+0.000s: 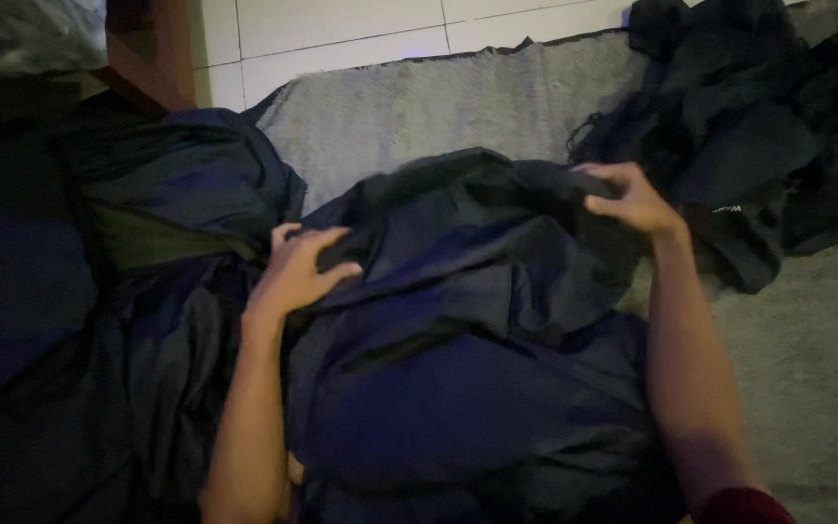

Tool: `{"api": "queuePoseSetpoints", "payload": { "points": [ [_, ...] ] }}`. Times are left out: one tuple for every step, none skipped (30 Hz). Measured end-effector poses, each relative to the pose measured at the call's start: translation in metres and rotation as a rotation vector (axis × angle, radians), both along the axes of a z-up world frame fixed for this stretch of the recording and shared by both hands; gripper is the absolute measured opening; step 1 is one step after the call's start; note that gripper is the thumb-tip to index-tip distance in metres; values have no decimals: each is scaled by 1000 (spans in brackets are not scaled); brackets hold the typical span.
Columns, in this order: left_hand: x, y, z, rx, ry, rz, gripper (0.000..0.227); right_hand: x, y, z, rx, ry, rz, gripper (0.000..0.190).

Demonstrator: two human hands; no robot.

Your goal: The person folds a large black fabric object by hand while sitting on a rug on the floor.

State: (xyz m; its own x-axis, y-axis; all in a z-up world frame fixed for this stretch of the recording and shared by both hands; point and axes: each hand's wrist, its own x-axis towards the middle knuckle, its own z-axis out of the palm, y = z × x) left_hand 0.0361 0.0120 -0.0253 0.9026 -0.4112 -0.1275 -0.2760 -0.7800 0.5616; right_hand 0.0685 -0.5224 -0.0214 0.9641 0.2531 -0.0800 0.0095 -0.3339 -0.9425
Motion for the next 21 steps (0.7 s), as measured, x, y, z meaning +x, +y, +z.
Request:
{"api": "queuePoseSetpoints", "payload": {
  "points": [
    [3,-11,5,-4,1,2,64,4,7,4,-4,1,2,31],
    [2,-19,10,91,125,-16,63,6,16,6,-9,15,42,38],
    [2,-28,16,185,250,-33,66,8,25,8,-14,29,82,45],
    [6,-26,14,189,250,-32,66,7,34,0,-9,29,83,45],
    [10,-24,14,297,241,-15,63,5,42,-8,-82,22,84,52],
    [17,-25,12,399,228,-4,70,5,46,-14,-161,13,80,59],
    [21,-17,15,397,224,-8,70,5,48,-18,-163,11,76,59],
    [25,-9,16,416,197,57,73,5,49,-23,-170,40,134,34],
    [28,-1,17,433,169,123,77,5,50,-27,-178,70,192,17],
    [28,12,16,432,171,126,77,7,42,-22,-179,71,196,17],
    [28,24,16,440,116,179,73,8,34,-17,-317,25,148,29],
    [28,37,15,450,59,230,70,8,26,-13,-451,-21,97,43],
    [22,36,28,452,61,230,70,5,19,-8,-450,-20,98,43],
    [17,36,41,138,39,214,42,4,12,-4,-356,17,69,37],
    [12,35,54,-175,15,195,18,4,6,1,-262,53,39,32],
    [17,33,49,-176,15,196,18,6,-3,3,-263,53,40,32],
    [22,30,43,-403,-31,130,19,8,-11,5,-169,15,10,19],
    [25,28,35,-633,-73,64,21,7,-20,6,-78,-16,-20,9],
    [31,21,25,-636,-69,67,21,13,-23,11,-81,-12,-19,9],
    [38,15,18,-1042,106,141,28,21,-26,16,120,-56,-66,27],
    [45,9,10,-1444,290,216,38,30,-29,22,321,-98,-113,50]
  ]
}}
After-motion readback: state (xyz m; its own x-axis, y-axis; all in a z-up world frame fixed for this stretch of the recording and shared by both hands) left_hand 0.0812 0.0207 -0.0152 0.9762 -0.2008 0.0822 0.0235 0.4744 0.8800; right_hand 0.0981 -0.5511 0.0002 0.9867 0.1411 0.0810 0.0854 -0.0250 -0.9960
